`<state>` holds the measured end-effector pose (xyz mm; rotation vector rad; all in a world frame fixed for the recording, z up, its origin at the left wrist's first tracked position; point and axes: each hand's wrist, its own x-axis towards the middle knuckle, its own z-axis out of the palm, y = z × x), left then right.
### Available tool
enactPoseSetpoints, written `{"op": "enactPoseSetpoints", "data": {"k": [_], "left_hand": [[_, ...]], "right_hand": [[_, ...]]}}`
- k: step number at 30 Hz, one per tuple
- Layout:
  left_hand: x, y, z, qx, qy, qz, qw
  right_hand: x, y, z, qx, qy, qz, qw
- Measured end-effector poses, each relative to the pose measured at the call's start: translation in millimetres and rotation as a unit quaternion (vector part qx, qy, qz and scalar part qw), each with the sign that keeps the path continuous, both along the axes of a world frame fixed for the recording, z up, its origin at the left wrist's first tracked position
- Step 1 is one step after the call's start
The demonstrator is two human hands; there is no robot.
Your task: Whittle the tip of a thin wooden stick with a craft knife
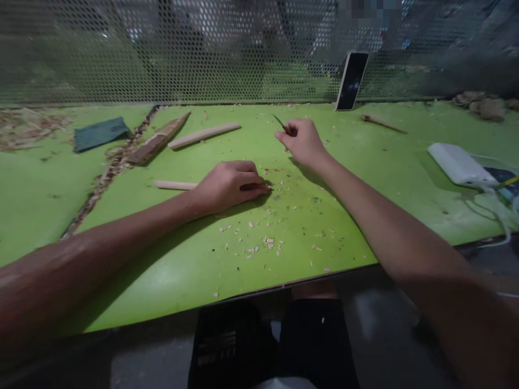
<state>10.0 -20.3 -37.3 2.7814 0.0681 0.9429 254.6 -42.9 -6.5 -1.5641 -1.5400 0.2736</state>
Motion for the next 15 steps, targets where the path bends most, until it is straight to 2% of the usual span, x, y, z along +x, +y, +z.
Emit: {"op": "enactPoseSetpoints", "data": {"k": [3, 6, 12, 15], "left_hand": [[0, -1, 0.9, 0.041, 0.004, 0.013, 0.999], [-1, -2, 3.2, 0.047, -0.007, 0.007, 0.999], [-1, -2, 5.7, 0.005, -0.026, -0.056, 0.998], [0, 0, 6.1, -0.053, 0.002, -0.078, 0.996]], "right_hand": [[-3, 1, 2.7, 0.008, 0.032, 0.022, 0.999], [-5, -2, 8.1, -0.003, 0.050, 0.055, 0.997], [-10, -9, 20.0, -0.005, 0.036, 0.034, 0.999], [-17, -18, 29.1, -0.022, 0.009, 0.071, 0.997]]}}
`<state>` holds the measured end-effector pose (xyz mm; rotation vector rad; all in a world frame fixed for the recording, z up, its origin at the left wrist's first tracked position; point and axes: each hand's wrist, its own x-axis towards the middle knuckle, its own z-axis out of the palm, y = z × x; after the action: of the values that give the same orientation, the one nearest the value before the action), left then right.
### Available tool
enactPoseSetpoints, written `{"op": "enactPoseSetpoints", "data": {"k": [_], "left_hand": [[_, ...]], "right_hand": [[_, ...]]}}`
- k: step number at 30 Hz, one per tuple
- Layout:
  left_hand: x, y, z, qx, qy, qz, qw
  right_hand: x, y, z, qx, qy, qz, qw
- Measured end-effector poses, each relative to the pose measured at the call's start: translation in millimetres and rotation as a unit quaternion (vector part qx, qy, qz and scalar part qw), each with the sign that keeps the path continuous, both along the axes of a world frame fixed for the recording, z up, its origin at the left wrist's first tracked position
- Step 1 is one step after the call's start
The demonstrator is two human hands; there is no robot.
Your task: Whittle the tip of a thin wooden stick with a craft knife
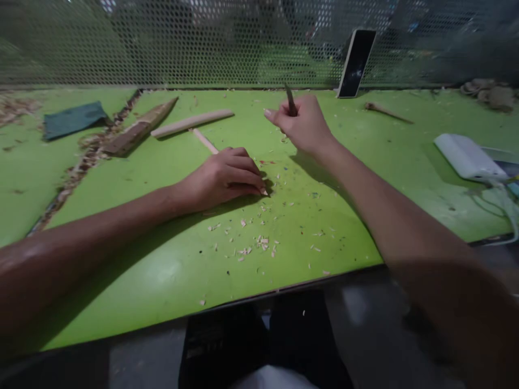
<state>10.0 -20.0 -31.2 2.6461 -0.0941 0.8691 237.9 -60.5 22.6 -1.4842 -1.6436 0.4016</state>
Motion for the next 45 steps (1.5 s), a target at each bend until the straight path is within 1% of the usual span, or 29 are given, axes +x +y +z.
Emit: {"op": "enactPoseSetpoints", "data": {"k": [2, 4, 5, 7, 9, 11, 13, 16, 18, 20, 22, 26, 30, 33, 34, 38, 41, 43, 44, 45], "left_hand": [[-1, 2, 2.5, -0.070, 0.046, -0.017, 0.996], [-3, 4, 7.3, -0.139, 0.089, -0.033, 0.986], [-4, 6, 10.3, -0.163, 0.104, -0.039, 0.980], [-8, 8, 16.9, -0.194, 0.125, -0.053, 0.972], [-11, 10, 22.9, -0.216, 0.150, -0.051, 0.963], [-15, 11, 26.8, -0.237, 0.173, -0.051, 0.955], [-18, 12, 28.1, -0.251, 0.187, -0.051, 0.948], [-18, 12, 26.9, -0.259, 0.190, -0.048, 0.946], [-17, 12, 26.0, -0.264, 0.185, -0.048, 0.945], [-15, 12, 26.2, -0.269, 0.181, -0.052, 0.945], [-13, 11, 27.1, -0.262, 0.178, -0.060, 0.947], [-13, 11, 29.1, -0.248, 0.176, -0.070, 0.950], [-15, 11, 30.9, -0.263, 0.190, -0.065, 0.944], [-15, 11, 31.5, -0.260, 0.189, -0.065, 0.945], [-15, 11, 31.4, -0.259, 0.189, -0.065, 0.945], [-15, 11, 30.4, -0.250, 0.189, -0.062, 0.948], [-16, 11, 30.8, -0.250, 0.186, -0.058, 0.948], [-17, 11, 31.4, -0.255, 0.189, -0.058, 0.947], [-17, 11, 31.5, -0.257, 0.188, -0.058, 0.946], [-18, 11, 31.4, -0.258, 0.187, -0.055, 0.946]], "right_hand": [[-4, -8, 7.7, -0.033, -0.039, 0.042, 0.998], [-5, -17, 15.9, -0.120, -0.076, 0.108, 0.984], [-3, -23, 19.6, -0.154, -0.088, 0.140, 0.974], [3, -35, 25.7, -0.183, -0.096, 0.180, 0.962], [12, -45, 28.1, -0.170, -0.101, 0.205, 0.959], [18, -52, 25.1, -0.128, -0.139, 0.250, 0.950], [20, -57, 16.6, -0.087, -0.192, 0.309, 0.927], [13, -62, -2.4, -0.049, -0.267, 0.364, 0.891], [7, -64, -14.7, 0.004, -0.307, 0.366, 0.878], [3, -66, -23.7, 0.055, -0.347, 0.342, 0.872], [3, -68, -28.4, 0.085, -0.390, 0.314, 0.861], [4, -71, -28.5, 0.111, -0.461, 0.289, 0.832], [2, -74, -26.2, 0.142, -0.452, 0.298, 0.829], [-2, -77, -23.8, 0.184, -0.450, 0.307, 0.818], [-4, -79, -22.7, 0.187, -0.457, 0.303, 0.815], [-9, -84, -18.2, 0.149, -0.494, 0.290, 0.806], [-13, -86, -17.9, 0.117, -0.504, 0.285, 0.807], [-15, -85, -19.3, 0.070, -0.489, 0.277, 0.824], [-17, -85, -20.4, 0.035, -0.467, 0.269, 0.842], [-18, -85, -21.6, 0.005, -0.424, 0.259, 0.868]]}}
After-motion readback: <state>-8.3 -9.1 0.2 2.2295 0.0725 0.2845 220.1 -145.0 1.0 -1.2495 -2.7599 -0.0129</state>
